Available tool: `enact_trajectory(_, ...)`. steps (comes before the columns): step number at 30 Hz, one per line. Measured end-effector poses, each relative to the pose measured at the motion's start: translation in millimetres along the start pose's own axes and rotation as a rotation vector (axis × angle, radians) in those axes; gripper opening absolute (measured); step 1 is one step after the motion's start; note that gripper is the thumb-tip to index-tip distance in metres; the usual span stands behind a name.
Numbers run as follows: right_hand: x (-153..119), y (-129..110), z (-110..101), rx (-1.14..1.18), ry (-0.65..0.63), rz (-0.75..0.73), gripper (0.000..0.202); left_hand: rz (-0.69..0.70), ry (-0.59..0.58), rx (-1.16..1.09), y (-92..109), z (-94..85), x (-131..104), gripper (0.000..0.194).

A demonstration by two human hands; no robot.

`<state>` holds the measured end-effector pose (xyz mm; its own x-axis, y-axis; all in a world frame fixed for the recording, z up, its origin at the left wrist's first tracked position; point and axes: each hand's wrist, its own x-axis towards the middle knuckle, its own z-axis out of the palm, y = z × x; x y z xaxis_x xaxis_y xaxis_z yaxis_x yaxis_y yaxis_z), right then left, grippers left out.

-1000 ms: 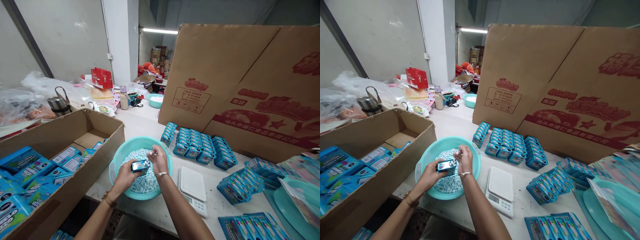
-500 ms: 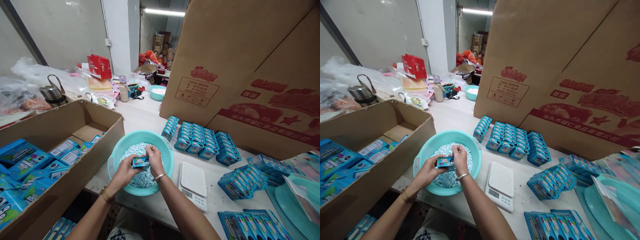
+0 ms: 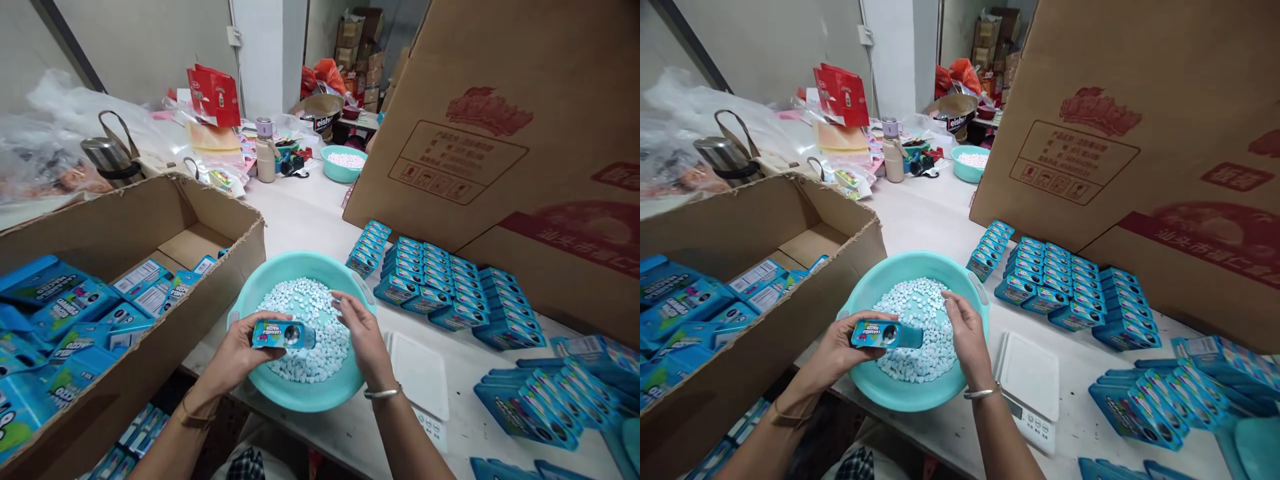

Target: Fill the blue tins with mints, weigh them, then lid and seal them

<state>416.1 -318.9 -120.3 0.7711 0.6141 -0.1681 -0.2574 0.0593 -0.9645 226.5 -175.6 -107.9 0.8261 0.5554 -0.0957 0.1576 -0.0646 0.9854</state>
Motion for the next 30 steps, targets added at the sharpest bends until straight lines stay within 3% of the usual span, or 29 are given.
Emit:
enact_trajectory(3,-11.6,4.7,13.1,0.304,0.112,0.228,0.028,0.118,0.06,0.231,13.0,4.3,1.4,0.038)
enact_trajectory(6,-20.0,11.7,28.8,0.604,0.085,0.5,0.027,0.341,0.074,0.66,36.8,17.8,3.2,0.051)
enact_trajectory(8,-22.1,16.3,37.5,0.732,0.058,0.563,0.027,0.419,0.015,0.931,50.4,28.8,7.6,0.058)
enact_trajectory(11,-20.0,22.3,45.8,0.807,0.145,0.589,0.026,0.441,-0.101,1.195,59.5,40.5,17.7,0.048)
enact_trajectory(15,-13.2,27.4,50.8,0.823,0.215,0.596,0.019,0.443,-0.089,1.365,63.1,43.1,24.8,0.042)
enact_trajectory(23,-6.8,33.2,60.5,0.879,0.14,0.597,0.012,0.477,-0.116,1.453,78.3,39.9,27.4,0.037)
enact_trajectory(30,-3.6,31.4,66.7,0.941,0.09,0.51,0.005,0.504,-0.131,1.514,91.3,44.1,26.8,0.039)
